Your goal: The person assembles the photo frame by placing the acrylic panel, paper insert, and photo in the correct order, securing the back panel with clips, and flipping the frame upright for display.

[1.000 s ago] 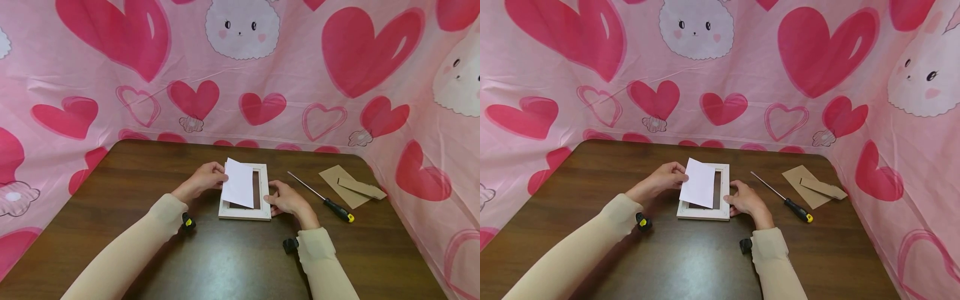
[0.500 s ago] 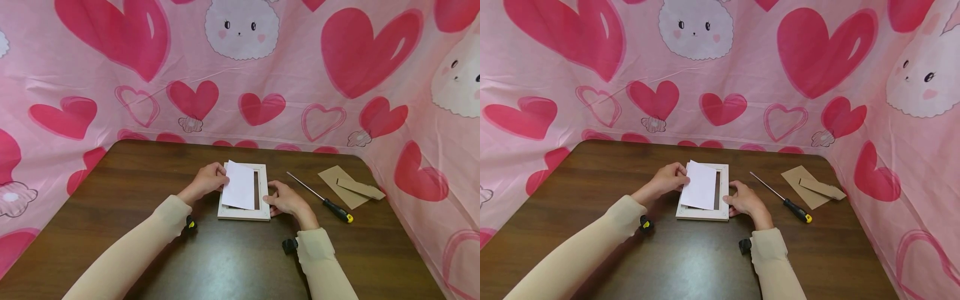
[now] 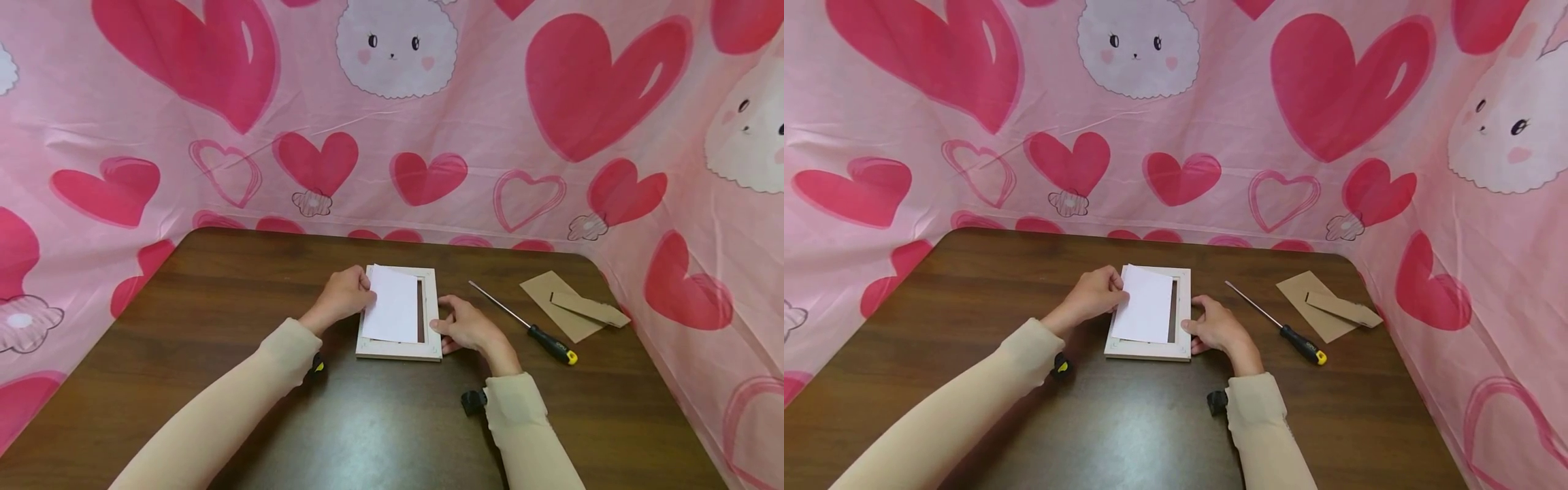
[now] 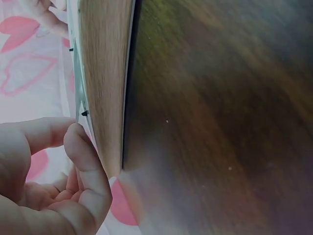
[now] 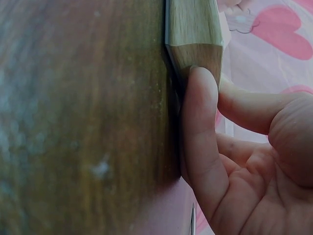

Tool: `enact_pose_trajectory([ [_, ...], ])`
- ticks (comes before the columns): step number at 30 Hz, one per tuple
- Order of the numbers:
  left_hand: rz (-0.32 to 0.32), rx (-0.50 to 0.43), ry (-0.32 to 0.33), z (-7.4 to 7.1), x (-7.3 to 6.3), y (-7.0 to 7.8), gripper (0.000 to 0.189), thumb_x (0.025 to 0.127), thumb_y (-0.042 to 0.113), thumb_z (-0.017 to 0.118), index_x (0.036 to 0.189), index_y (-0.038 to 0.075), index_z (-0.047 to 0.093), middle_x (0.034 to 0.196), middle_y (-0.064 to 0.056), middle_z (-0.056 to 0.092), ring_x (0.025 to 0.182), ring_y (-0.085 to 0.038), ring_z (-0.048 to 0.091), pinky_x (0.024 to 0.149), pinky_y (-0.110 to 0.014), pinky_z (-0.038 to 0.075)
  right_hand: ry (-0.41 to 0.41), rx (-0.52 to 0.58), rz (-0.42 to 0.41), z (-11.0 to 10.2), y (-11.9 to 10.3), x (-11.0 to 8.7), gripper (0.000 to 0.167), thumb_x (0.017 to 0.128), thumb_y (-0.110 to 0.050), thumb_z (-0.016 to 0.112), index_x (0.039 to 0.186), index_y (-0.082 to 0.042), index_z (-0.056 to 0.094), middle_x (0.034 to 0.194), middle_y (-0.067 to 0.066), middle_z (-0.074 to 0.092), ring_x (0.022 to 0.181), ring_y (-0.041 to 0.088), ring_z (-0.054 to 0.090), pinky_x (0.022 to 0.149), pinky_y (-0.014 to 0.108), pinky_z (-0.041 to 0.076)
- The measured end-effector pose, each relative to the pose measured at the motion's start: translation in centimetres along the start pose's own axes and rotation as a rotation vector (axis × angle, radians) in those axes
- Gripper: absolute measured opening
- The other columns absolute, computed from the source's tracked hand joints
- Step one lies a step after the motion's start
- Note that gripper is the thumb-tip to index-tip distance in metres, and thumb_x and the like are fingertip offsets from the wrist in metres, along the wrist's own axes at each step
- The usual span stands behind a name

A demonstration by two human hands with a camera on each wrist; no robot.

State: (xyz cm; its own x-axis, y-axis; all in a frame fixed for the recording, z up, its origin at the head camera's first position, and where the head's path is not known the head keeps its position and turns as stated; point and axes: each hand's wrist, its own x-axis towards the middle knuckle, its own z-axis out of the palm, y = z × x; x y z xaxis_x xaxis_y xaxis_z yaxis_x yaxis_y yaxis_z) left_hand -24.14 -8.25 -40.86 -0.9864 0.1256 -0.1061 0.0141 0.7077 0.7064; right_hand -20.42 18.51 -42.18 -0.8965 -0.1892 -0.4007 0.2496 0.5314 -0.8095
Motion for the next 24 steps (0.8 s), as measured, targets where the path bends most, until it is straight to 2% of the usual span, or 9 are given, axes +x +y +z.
enact_pose_trajectory([
  [9,-0.026,0.077,-0.001,0.4,-0.2,1.2,0.021,0.094,0.016,0.076,0.103,0.006,0.060,0.092,-0.012,0.063,0.083,-0.027,0.060,0.063,-0.031,0.051,-0.001,-0.009,-0.002,0.0,0.0,0.0,0.062,0.103,-0.012,0.070,0.157,-0.004,0.040,0.097,0.018,0.059,0.070,0.022,0.064,0.065,0.035,0.064],
  [12,-0.037,0.099,-0.010,0.6,-0.1,1.4,0.022,0.094,0.016,0.076,0.105,0.005,0.060,0.093,-0.013,0.064,0.083,-0.028,0.061,0.063,-0.032,0.053,-0.003,-0.006,-0.001,0.0,0.0,0.0,0.062,0.103,-0.012,0.070,0.157,-0.004,0.040,0.097,0.017,0.059,0.071,0.022,0.064,0.065,0.035,0.064],
  [24,-0.061,0.146,-0.019,1.2,0.1,1.8,0.027,0.096,0.018,0.078,0.112,0.004,0.061,0.101,-0.015,0.066,0.088,-0.029,0.062,0.073,-0.037,0.059,-0.008,-0.001,-0.003,0.0,0.1,-0.1,0.061,0.104,-0.012,0.069,0.157,-0.004,0.041,0.097,0.018,0.059,0.071,0.022,0.065,0.066,0.036,0.064],
])
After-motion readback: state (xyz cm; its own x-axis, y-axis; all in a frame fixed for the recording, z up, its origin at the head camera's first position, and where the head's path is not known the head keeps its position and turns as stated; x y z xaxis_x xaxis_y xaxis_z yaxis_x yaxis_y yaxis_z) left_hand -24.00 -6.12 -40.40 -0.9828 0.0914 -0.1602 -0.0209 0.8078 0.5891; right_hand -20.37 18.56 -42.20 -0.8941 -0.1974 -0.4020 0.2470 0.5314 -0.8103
